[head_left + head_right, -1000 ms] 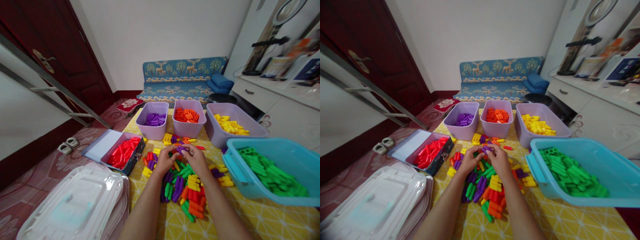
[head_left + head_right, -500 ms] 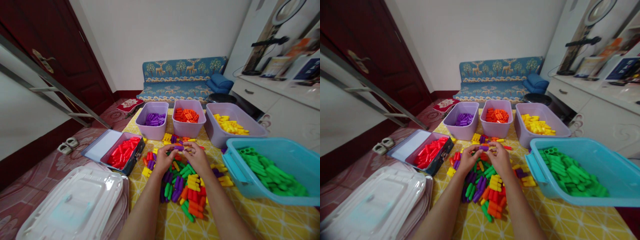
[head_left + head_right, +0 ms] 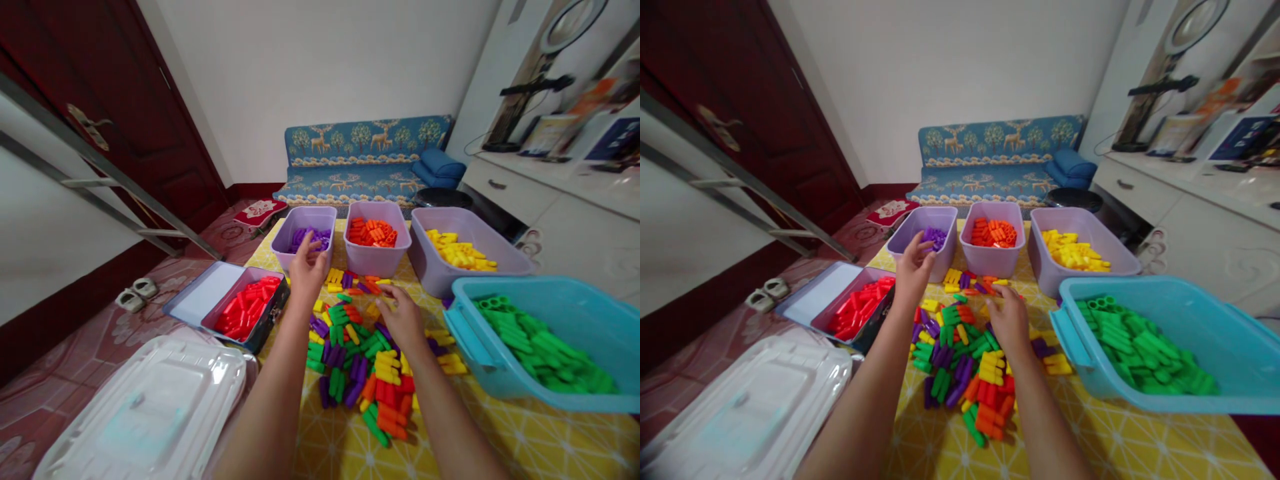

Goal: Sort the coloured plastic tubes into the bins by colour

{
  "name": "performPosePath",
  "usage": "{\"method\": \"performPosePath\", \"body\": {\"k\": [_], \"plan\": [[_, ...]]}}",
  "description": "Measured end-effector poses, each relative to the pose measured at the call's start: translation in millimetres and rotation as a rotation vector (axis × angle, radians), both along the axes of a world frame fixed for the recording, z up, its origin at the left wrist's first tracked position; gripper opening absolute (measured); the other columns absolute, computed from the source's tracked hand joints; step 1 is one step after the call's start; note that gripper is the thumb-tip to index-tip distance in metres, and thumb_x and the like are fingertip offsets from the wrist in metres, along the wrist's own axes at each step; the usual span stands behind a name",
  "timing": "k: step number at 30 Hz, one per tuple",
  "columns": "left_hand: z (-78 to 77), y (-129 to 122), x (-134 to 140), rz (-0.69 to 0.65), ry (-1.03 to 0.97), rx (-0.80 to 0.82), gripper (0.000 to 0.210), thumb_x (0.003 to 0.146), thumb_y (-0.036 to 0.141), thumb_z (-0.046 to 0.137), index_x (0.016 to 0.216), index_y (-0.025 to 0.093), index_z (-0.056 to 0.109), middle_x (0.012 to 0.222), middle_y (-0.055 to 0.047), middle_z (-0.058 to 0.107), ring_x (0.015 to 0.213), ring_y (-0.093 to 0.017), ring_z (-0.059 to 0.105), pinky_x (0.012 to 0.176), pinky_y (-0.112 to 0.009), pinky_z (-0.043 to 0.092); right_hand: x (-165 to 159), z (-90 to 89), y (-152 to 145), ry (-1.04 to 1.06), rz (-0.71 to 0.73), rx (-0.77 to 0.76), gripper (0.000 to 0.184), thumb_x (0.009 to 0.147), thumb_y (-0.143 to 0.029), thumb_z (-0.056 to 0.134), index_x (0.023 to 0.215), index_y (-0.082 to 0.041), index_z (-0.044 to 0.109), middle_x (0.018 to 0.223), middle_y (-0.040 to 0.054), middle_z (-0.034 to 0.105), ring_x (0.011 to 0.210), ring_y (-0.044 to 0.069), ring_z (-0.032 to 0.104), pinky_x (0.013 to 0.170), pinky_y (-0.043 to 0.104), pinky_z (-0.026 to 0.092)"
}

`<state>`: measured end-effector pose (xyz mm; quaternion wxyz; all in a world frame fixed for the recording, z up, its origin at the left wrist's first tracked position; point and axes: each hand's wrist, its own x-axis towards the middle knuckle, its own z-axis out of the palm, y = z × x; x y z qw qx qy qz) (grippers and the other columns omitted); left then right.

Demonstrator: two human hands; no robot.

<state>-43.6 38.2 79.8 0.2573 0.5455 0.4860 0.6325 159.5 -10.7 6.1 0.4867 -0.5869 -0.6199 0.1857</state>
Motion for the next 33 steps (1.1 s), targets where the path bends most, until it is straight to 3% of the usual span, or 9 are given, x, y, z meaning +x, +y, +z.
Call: {"method": "performPosePath", "body": {"k": [4, 9, 15, 18, 21, 23, 29, 31, 33], "plan": [[-39.1, -32, 13, -0.302, 0.261, -0.125, 0.034, 0.080, 0.033, 0.064, 0.110, 0.019, 0.069, 0.100, -0.010, 0.073, 0.091, -0.022, 0.068, 0.085, -0.036, 0.052, 12, -6.8, 0, -0.242, -0.034, -0.025, 0.033, 0.076, -0.028, 0.059, 0.107, -0.019, 0.066, 0.108, 0.0124, 0.067, 0.104, 0.028, 0.059, 0.094, 0.045, 0.044], [-71.3, -47, 18, -0.479, 0.699, -0.112, 0.064, 0.058, 0.039, 0.082, 0.119, 0.023, 0.065, 0.122, -0.011, 0.063, 0.114, -0.030, 0.056, 0.101, -0.045, 0.042, 6, -9.2, -6, -0.382, 0.017, -0.273, 0.034, 0.072, -0.036, 0.067, 0.102, -0.021, 0.069, 0.092, 0.0110, 0.069, 0.083, 0.027, 0.065, 0.075, 0.040, 0.050], [-80.7, -41, 25, -0.334, 0.614, -0.102, 0.053, 0.070, 0.010, 0.067, 0.122, 0.020, 0.062, 0.119, -0.010, 0.065, 0.112, -0.024, 0.058, 0.101, -0.039, 0.042, -24, -12.9, -9, -0.014, 0.254, -0.296, 0.054, 0.070, -0.017, 0.061, 0.124, -0.020, 0.056, 0.093, 0.0056, 0.067, 0.071, 0.016, 0.064, 0.071, 0.033, 0.052], [-83.2, -41, 27, -0.261, 0.540, -0.125, 0.049, 0.072, 0.009, 0.066, 0.120, 0.019, 0.062, 0.117, -0.011, 0.066, 0.109, -0.024, 0.060, 0.098, -0.038, 0.045, -31, -14.5, -10, 0.106, 0.308, -0.270, 0.058, 0.074, -0.021, 0.061, 0.131, -0.022, 0.049, 0.107, 0.0081, 0.065, 0.085, 0.019, 0.065, 0.076, 0.035, 0.053], [-84.9, -40, 27, -0.219, 0.513, -0.126, 0.039, 0.076, 0.014, 0.066, 0.115, 0.019, 0.065, 0.113, -0.010, 0.068, 0.106, -0.023, 0.062, 0.095, -0.037, 0.047, -29, -15.7, -9, -0.023, 0.300, -0.124, 0.061, 0.072, -0.023, 0.065, 0.132, -0.022, 0.049, 0.128, 0.0115, 0.055, 0.117, 0.025, 0.054, 0.098, 0.043, 0.044], [-85.6, -39, 27, -0.216, 0.522, -0.120, 0.029, 0.080, 0.018, 0.064, 0.109, 0.019, 0.068, 0.108, -0.009, 0.070, 0.102, -0.022, 0.063, 0.093, -0.036, 0.048, -26, -17.4, -8, -0.141, 0.285, -0.082, 0.063, 0.072, -0.024, 0.067, 0.132, -0.021, 0.049, 0.131, 0.0131, 0.052, 0.123, 0.027, 0.049, 0.103, 0.046, 0.039], [-87.6, -38, 28, -0.268, 0.519, -0.103, 0.017, 0.085, 0.022, 0.058, 0.097, 0.021, 0.071, 0.098, -0.004, 0.072, 0.095, -0.018, 0.064, 0.088, -0.031, 0.049, -22, -19.9, -5, -0.208, 0.222, -0.155, 0.037, 0.079, -0.022, 0.058, 0.116, -0.022, 0.061, 0.104, 0.0077, 0.061, 0.076, 0.018, 0.062, 0.077, 0.039, 0.052], [-88.2, -38, 28, -0.269, 0.520, -0.102, 0.017, 0.085, 0.022, 0.059, 0.098, 0.020, 0.070, 0.099, -0.004, 0.072, 0.096, -0.018, 0.064, 0.089, -0.031, 0.049, -21, -16.4, -4, -0.197, 0.180, -0.103, 0.029, 0.082, -0.026, 0.056, 0.110, -0.020, 0.064, 0.100, 0.0079, 0.063, 0.075, 0.018, 0.062, 0.078, 0.038, 0.052], [-88.5, -38, 27, -0.266, 0.527, -0.105, 0.019, 0.084, 0.021, 0.059, 0.099, 0.020, 0.070, 0.101, -0.004, 0.072, 0.096, -0.019, 0.064, 0.089, -0.031, 0.049, -15, -10.9, -5, -0.257, 0.125, -0.016, 0.029, 0.083, -0.031, 0.057, 0.107, -0.020, 0.067, 0.105, 0.0102, 0.063, 0.090, 0.023, 0.062, 0.086, 0.041, 0.050]]}}
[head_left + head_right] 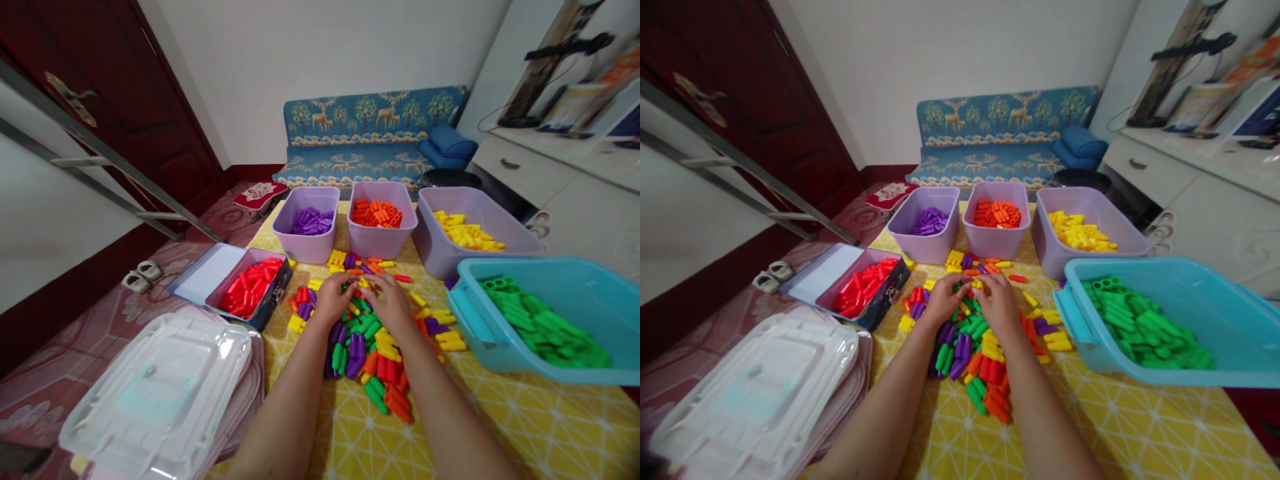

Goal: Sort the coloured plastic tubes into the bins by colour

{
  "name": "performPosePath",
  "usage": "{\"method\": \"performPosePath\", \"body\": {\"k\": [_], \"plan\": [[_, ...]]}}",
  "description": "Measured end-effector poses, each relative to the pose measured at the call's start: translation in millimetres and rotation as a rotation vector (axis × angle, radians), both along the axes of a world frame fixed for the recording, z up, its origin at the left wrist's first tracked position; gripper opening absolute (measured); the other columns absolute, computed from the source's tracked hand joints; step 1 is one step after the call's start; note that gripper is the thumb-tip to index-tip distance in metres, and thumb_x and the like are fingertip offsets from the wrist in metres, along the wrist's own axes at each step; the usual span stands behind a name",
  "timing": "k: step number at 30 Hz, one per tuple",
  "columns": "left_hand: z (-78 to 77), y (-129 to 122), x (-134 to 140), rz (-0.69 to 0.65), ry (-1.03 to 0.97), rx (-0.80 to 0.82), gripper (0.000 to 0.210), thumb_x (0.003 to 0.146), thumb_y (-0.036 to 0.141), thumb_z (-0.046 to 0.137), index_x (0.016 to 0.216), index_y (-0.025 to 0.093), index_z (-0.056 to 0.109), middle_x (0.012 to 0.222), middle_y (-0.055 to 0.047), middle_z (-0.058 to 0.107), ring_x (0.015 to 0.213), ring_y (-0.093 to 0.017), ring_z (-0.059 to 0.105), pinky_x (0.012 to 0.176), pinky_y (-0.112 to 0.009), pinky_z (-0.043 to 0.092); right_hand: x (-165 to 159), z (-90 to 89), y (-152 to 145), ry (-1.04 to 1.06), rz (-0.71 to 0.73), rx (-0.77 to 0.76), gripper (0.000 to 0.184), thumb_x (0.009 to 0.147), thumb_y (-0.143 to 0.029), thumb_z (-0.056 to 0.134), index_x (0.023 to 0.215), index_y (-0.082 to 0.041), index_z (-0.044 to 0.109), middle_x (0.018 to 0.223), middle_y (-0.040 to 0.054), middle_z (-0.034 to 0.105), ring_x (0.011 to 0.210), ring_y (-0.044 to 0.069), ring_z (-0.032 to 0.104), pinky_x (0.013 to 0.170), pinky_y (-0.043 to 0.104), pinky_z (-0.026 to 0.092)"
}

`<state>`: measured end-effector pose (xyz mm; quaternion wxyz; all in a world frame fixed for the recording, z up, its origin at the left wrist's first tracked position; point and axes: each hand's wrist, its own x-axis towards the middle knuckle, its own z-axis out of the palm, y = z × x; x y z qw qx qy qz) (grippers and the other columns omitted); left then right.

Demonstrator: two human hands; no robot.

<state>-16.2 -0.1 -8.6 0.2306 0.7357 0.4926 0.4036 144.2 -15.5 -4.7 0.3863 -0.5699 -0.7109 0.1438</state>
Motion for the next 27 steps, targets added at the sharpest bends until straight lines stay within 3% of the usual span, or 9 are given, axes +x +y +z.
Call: {"method": "performPosePath", "body": {"k": [3, 6, 13, 17, 21, 25, 27], "plan": [[0.4, -1, -1, 0.005, 0.036, -0.006, 0.019, 0.084, 0.021, 0.059, 0.099, 0.019, 0.070, 0.103, -0.006, 0.072, 0.097, -0.019, 0.064, 0.089, -0.032, 0.049, 15, 8.3, -7, -0.138, -0.100, 0.096, 0.035, 0.083, -0.038, 0.058, 0.110, -0.018, 0.068, 0.118, 0.0139, 0.061, 0.111, 0.029, 0.055, 0.098, 0.047, 0.042], [0.7, 0, -1, 0.010, 0.072, -0.018, 0.019, 0.085, 0.022, 0.057, 0.097, 0.018, 0.071, 0.101, -0.006, 0.072, 0.096, -0.019, 0.064, 0.089, -0.032, 0.049, 33, 10.6, -24, -0.253, -0.160, 0.073, 0.046, 0.085, -0.046, 0.054, 0.119, -0.016, 0.063, 0.128, 0.0168, 0.057, 0.117, 0.032, 0.051, 0.100, 0.050, 0.040], [1.6, 0, -1, 0.017, 0.100, -0.045, 0.020, 0.086, 0.024, 0.056, 0.097, 0.019, 0.071, 0.099, -0.005, 0.072, 0.093, -0.018, 0.064, 0.086, -0.030, 0.049, 64, -4.4, -84, -0.449, -0.145, 0.005, 0.054, 0.092, -0.050, 0.038, 0.132, -0.016, 0.051, 0.144, 0.0160, 0.043, 0.134, 0.031, 0.036, 0.107, 0.051, 0.034], [3.2, -1, -1, 0.019, 0.092, -0.033, 0.020, 0.085, 0.023, 0.057, 0.097, 0.019, 0.072, 0.098, -0.005, 0.072, 0.092, -0.018, 0.064, 0.086, -0.029, 0.049, 68, -14.3, -102, -0.457, -0.259, 0.000, 0.057, 0.093, -0.051, 0.034, 0.132, -0.014, 0.050, 0.144, 0.0185, 0.041, 0.134, 0.033, 0.035, 0.106, 0.053, 0.034], [2.3, -1, -1, 0.029, 0.103, -0.044, 0.020, 0.085, 0.023, 0.056, 0.097, 0.020, 0.071, 0.100, -0.005, 0.072, 0.094, -0.018, 0.065, 0.086, -0.030, 0.049, 55, -17.6, -87, -0.310, -0.316, 0.029, 0.055, 0.092, -0.052, 0.035, 0.130, -0.017, 0.053, 0.141, 0.0159, 0.047, 0.133, 0.032, 0.037, 0.107, 0.054, 0.032], [0.3, 0, 0, 0.039, 0.115, -0.053, 0.021, 0.086, 0.024, 0.055, 0.099, 0.020, 0.071, 0.103, -0.005, 0.072, 0.098, -0.019, 0.065, 0.089, -0.031, 0.049, 25, -11.0, -44, 0.011, -0.243, 0.077, 0.054, 0.093, -0.050, 0.032, 0.120, -0.013, 0.061, 0.129, 0.0165, 0.058, 0.126, 0.025, 0.046, 0.107, 0.043, 0.035], [0.3, -1, 0, 0.048, 0.107, -0.051, 0.022, 0.087, 0.025, 0.055, 0.102, 0.020, 0.070, 0.105, -0.005, 0.072, 0.099, -0.019, 0.065, 0.091, -0.032, 0.049, 8, -6.8, -20, 0.084, -0.234, 0.025, 0.054, 0.094, -0.049, 0.030, 0.114, -0.014, 0.065, 0.124, 0.0152, 0.062, 0.122, 0.024, 0.050, 0.106, 0.041, 0.036]]}}
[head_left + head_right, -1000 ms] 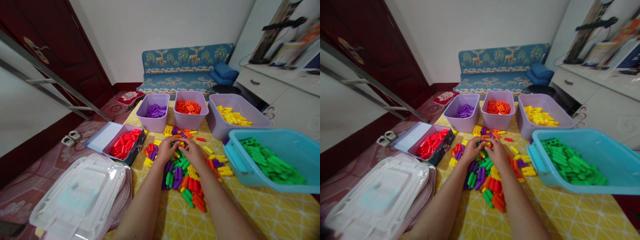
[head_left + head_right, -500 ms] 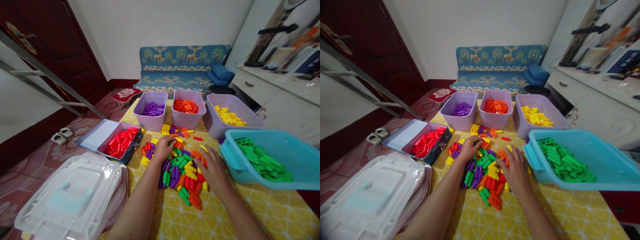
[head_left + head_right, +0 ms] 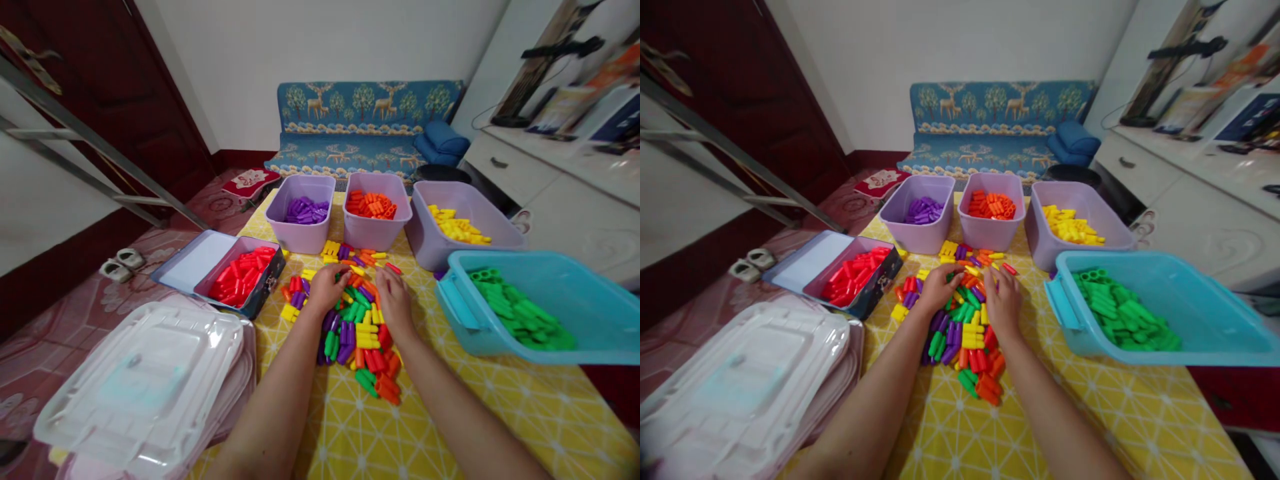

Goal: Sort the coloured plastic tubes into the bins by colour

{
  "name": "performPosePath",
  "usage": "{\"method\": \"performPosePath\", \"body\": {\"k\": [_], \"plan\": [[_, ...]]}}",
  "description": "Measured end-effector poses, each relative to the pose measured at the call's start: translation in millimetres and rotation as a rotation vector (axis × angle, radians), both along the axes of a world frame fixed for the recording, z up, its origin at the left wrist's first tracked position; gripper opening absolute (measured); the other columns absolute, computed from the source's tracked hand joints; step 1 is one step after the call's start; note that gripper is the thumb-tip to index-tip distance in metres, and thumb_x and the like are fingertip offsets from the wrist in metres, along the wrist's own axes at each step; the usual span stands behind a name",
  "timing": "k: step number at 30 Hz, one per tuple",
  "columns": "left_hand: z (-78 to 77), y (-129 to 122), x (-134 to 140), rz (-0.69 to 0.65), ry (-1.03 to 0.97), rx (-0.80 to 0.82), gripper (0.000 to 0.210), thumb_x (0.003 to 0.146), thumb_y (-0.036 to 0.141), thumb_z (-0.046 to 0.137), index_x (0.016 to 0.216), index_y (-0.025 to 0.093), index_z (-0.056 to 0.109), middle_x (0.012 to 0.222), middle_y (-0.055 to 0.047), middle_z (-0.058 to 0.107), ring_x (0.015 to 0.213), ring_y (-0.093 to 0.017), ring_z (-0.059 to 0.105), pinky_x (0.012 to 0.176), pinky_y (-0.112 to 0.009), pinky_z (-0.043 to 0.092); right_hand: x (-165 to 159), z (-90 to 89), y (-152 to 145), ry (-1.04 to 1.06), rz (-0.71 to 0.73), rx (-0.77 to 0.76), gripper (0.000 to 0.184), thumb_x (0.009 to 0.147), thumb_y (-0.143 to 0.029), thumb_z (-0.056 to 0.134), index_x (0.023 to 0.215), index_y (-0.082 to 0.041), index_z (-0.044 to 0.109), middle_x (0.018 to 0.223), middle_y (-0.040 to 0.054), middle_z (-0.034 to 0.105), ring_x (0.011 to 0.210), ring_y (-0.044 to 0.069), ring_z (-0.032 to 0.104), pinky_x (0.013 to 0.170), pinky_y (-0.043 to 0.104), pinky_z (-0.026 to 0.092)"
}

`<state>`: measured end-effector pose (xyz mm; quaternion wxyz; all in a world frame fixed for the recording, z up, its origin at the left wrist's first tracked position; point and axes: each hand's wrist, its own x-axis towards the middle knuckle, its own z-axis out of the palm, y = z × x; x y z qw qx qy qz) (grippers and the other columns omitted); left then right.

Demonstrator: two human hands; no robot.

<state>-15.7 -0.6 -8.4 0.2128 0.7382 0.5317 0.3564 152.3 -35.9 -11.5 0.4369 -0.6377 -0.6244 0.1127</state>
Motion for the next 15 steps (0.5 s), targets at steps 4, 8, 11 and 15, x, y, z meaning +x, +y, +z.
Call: {"method": "performPosePath", "body": {"k": [4, 8, 11, 15], "plan": [[1.6, 0, 0, 0.009, -0.008, 0.009, 0.023, 0.086, 0.023, 0.056, 0.105, 0.020, 0.068, 0.107, -0.006, 0.071, 0.101, -0.019, 0.064, 0.092, -0.032, 0.049, -25, 5.3, 32, -0.033, -0.037, -0.158, 0.047, 0.090, -0.051, 0.039, 0.107, -0.020, 0.070, 0.126, 0.0111, 0.061, 0.121, 0.027, 0.049, 0.104, 0.043, 0.035], [0.8, 0, -1, -0.011, -0.003, 0.014, 0.024, 0.086, 0.023, 0.056, 0.106, 0.021, 0.068, 0.107, -0.005, 0.071, 0.101, -0.019, 0.064, 0.093, -0.032, 0.049, -29, 4.6, 43, -0.040, 0.002, -0.196, 0.042, 0.088, -0.050, 0.044, 0.108, -0.022, 0.069, 0.123, 0.0080, 0.062, 0.118, 0.024, 0.051, 0.102, 0.040, 0.037], [-0.8, 1, -1, -0.013, -0.004, 0.014, 0.023, 0.086, 0.024, 0.057, 0.105, 0.020, 0.069, 0.106, -0.006, 0.071, 0.100, -0.019, 0.064, 0.092, -0.031, 0.049, -24, 4.0, 45, -0.042, 0.062, -0.166, 0.042, 0.089, -0.048, 0.044, 0.110, -0.021, 0.068, 0.122, 0.0081, 0.064, 0.119, 0.023, 0.052, 0.104, 0.040, 0.036], [0.7, 1, -1, -0.015, -0.009, 0.007, 0.022, 0.086, 0.023, 0.056, 0.103, 0.019, 0.070, 0.105, -0.006, 0.072, 0.099, -0.020, 0.065, 0.091, -0.031, 0.049, -18, 14.4, 31, -0.041, 0.158, -0.083, 0.046, 0.091, -0.047, 0.040, 0.117, -0.017, 0.063, 0.124, 0.0126, 0.062, 0.121, 0.024, 0.052, 0.105, 0.041, 0.037]]}}
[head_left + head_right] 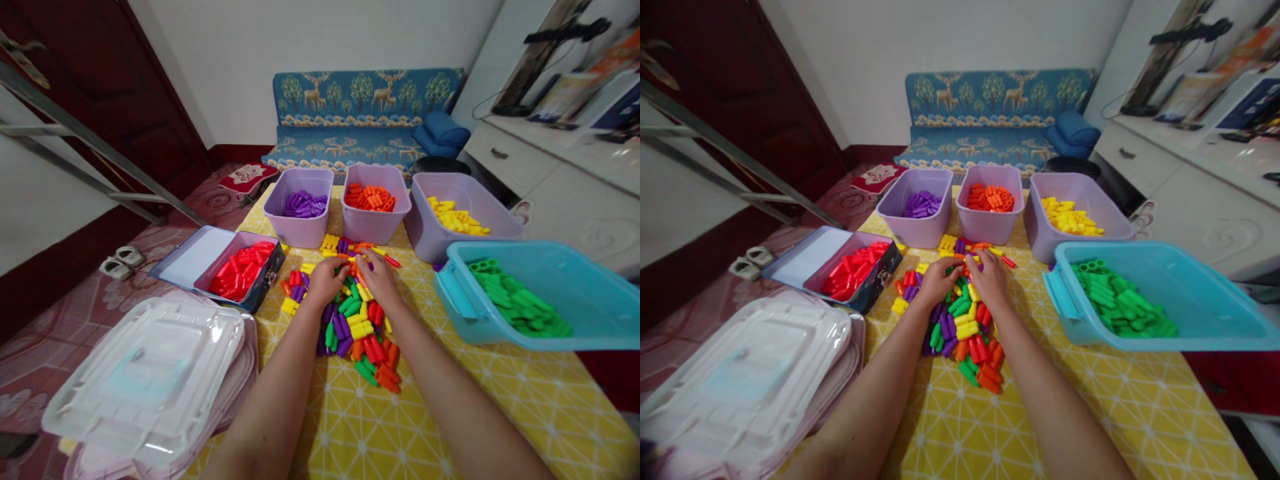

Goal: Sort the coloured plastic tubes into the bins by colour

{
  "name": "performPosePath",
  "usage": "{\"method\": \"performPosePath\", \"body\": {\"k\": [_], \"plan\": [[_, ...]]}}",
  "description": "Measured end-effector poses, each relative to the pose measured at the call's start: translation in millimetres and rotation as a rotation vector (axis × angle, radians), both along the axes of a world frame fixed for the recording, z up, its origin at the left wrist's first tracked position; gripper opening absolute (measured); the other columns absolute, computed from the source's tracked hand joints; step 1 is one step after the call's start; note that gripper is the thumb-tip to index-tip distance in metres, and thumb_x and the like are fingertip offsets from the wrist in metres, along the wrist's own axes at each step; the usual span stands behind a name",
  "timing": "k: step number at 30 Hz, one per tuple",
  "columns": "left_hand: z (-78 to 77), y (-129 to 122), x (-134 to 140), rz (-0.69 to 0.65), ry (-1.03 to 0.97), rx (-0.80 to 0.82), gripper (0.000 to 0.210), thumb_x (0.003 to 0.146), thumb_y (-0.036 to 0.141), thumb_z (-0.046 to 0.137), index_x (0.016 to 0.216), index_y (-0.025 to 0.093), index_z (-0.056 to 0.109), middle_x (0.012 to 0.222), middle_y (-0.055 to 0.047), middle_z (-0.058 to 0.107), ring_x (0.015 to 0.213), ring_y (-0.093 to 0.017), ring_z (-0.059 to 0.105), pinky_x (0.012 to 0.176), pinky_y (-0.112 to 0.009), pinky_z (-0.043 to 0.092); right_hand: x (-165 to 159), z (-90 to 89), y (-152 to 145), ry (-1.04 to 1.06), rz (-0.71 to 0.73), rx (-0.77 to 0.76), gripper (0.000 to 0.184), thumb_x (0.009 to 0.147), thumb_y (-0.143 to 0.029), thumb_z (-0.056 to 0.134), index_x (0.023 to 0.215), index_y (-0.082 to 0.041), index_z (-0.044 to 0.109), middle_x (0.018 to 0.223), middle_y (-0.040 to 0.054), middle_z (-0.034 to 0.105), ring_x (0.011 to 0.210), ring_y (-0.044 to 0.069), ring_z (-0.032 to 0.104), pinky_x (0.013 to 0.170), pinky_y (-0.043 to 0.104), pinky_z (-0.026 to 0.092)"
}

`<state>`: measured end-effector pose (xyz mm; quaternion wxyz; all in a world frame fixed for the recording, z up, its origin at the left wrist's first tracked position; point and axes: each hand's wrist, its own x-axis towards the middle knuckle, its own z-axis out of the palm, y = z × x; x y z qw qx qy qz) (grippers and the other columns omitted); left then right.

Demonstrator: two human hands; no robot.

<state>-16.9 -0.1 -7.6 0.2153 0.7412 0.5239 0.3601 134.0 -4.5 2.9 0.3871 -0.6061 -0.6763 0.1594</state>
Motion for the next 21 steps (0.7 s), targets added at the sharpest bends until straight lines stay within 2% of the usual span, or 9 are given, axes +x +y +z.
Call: {"method": "performPosePath", "body": {"k": [4, 6, 8, 10, 12, 14, 16, 19, 21], "plan": [[2.2, -1, -1, -0.012, -0.023, 0.006, 0.022, 0.086, 0.023, 0.055, 0.102, 0.019, 0.070, 0.104, -0.006, 0.072, 0.098, -0.019, 0.065, 0.089, -0.030, 0.050, 2, 20.8, -52, -0.106, 0.151, 0.159, 0.045, 0.092, -0.046, 0.042, 0.125, -0.019, 0.058, 0.135, 0.0128, 0.054, 0.128, 0.027, 0.045, 0.108, 0.049, 0.031], [1.6, -1, -1, -0.012, -0.029, 0.010, 0.022, 0.086, 0.022, 0.055, 0.102, 0.018, 0.070, 0.103, -0.006, 0.072, 0.097, -0.019, 0.065, 0.088, -0.030, 0.050, 5, 27.4, -87, -0.246, 0.331, 0.182, 0.045, 0.088, -0.048, 0.051, 0.126, -0.024, 0.057, 0.138, 0.0103, 0.051, 0.131, 0.029, 0.041, 0.111, 0.054, 0.023], [0.0, -1, -1, -0.002, -0.026, 0.016, 0.022, 0.086, 0.022, 0.055, 0.102, 0.018, 0.070, 0.103, -0.006, 0.072, 0.097, -0.019, 0.065, 0.088, -0.031, 0.050, 9, 28.7, -119, -0.379, 0.537, 0.188, 0.050, 0.081, -0.051, 0.060, 0.124, -0.027, 0.058, 0.137, 0.0084, 0.053, 0.132, 0.031, 0.040, 0.112, 0.060, 0.016], [-2.0, 0, 0, 0.009, -0.022, 0.016, 0.023, 0.086, 0.022, 0.056, 0.102, 0.018, 0.071, 0.104, -0.007, 0.072, 0.097, -0.020, 0.065, 0.089, -0.032, 0.049, 13, 25.8, -140, -0.477, 0.691, 0.163, 0.050, 0.080, -0.048, 0.062, 0.127, -0.029, 0.056, 0.141, 0.0072, 0.049, 0.134, 0.031, 0.037, 0.111, 0.061, 0.019], [-3.4, 0, 0, 0.010, -0.029, 0.008, 0.022, 0.085, 0.022, 0.056, 0.102, 0.018, 0.071, 0.103, -0.006, 0.072, 0.096, -0.020, 0.065, 0.089, -0.032, 0.050, 16, 21.6, -147, -0.544, 0.775, 0.168, 0.050, 0.082, -0.042, 0.062, 0.130, -0.031, 0.052, 0.145, 0.0061, 0.045, 0.136, 0.030, 0.034, 0.109, 0.061, 0.022], [-2.0, 1, 0, 0.003, -0.063, -0.002, 0.022, 0.086, 0.022, 0.056, 0.101, 0.018, 0.071, 0.101, -0.006, 0.073, 0.094, -0.019, 0.065, 0.088, -0.030, 0.050, 16, 18.2, -140, -0.580, 0.774, 0.195, 0.044, 0.086, -0.033, 0.058, 0.130, -0.034, 0.052, 0.146, 0.0041, 0.043, 0.137, 0.028, 0.032, 0.109, 0.060, 0.023], [4.4, 0, -2, -0.008, -0.112, 0.006, 0.023, 0.088, 0.023, 0.054, 0.101, 0.017, 0.071, 0.100, -0.006, 0.073, 0.094, -0.018, 0.065, 0.087, -0.029, 0.050, 14, 16.3, -125, -0.584, 0.704, 0.226, 0.040, 0.088, -0.024, 0.054, 0.126, -0.035, 0.055, 0.144, 0.0037, 0.046, 0.137, 0.026, 0.033, 0.109, 0.059, 0.023], [24.0, -5, -10, 0.033, -0.092, 0.052, 0.026, 0.091, 0.029, 0.050, 0.101, 0.018, 0.070, 0.102, -0.007, 0.072, 0.098, -0.019, 0.064, 0.090, -0.030, 0.049, 11, 14.9, -97, -0.556, 0.543, 0.243, 0.039, 0.085, -0.018, 0.054, 0.122, -0.029, 0.060, 0.141, 0.0089, 0.049, 0.134, 0.027, 0.037, 0.109, 0.058, 0.024], [39.0, -14, -18, 0.130, 0.017, 0.081, 0.026, 0.091, 0.031, 0.050, 0.101, 0.020, 0.070, 0.103, -0.007, 0.071, 0.100, -0.021, 0.063, 0.093, -0.032, 0.046, 10, 13.7, -79, -0.526, 0.437, 0.245, 0.037, 0.083, -0.022, 0.058, 0.119, -0.027, 0.062, 0.140, 0.0103, 0.049, 0.133, 0.029, 0.037, 0.109, 0.059, 0.022]]}}
